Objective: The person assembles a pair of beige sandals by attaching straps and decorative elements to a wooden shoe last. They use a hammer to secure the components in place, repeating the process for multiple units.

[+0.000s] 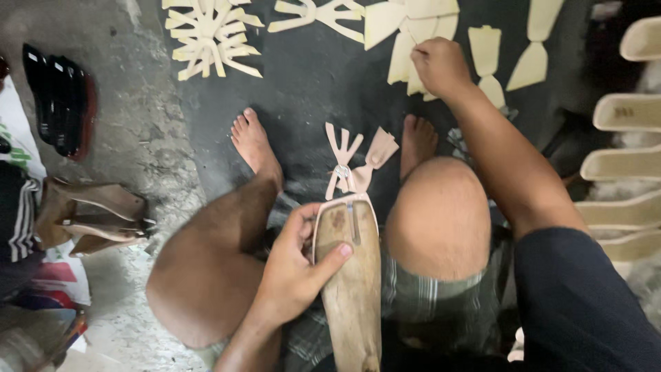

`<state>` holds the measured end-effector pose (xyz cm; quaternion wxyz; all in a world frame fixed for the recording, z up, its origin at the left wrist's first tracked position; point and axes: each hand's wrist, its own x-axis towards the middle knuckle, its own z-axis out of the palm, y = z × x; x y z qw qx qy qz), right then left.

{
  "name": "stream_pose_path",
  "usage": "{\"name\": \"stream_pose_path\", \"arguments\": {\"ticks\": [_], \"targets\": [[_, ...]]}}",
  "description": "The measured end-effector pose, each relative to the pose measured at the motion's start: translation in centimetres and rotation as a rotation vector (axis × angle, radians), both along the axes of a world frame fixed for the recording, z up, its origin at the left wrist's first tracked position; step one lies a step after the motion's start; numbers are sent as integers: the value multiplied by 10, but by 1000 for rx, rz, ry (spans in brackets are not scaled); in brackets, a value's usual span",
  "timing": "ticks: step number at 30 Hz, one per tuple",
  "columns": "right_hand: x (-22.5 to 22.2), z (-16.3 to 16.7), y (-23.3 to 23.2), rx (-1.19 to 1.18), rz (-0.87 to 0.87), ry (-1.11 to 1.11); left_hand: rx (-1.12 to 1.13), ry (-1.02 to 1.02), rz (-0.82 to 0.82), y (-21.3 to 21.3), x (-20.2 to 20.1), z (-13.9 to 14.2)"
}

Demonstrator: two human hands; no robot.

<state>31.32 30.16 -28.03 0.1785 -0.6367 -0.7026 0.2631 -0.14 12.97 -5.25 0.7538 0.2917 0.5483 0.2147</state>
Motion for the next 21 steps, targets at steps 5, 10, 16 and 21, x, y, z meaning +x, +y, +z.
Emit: {"name": "stream_pose_path", "arguments": {"ticks": [5,10,16,21], "targets": [[-42,-40,72,197,186,-299,-73,143,41,26,1,-13],[-49,-49,96,143,293,-422,-76,173,66,34,1,-23],[-44,-53,102,-213,391,-371,-98,180,64,31,5,-27],[-55,-49,109,-523,385,-489,-73,173,46,31,8,-23]]}}
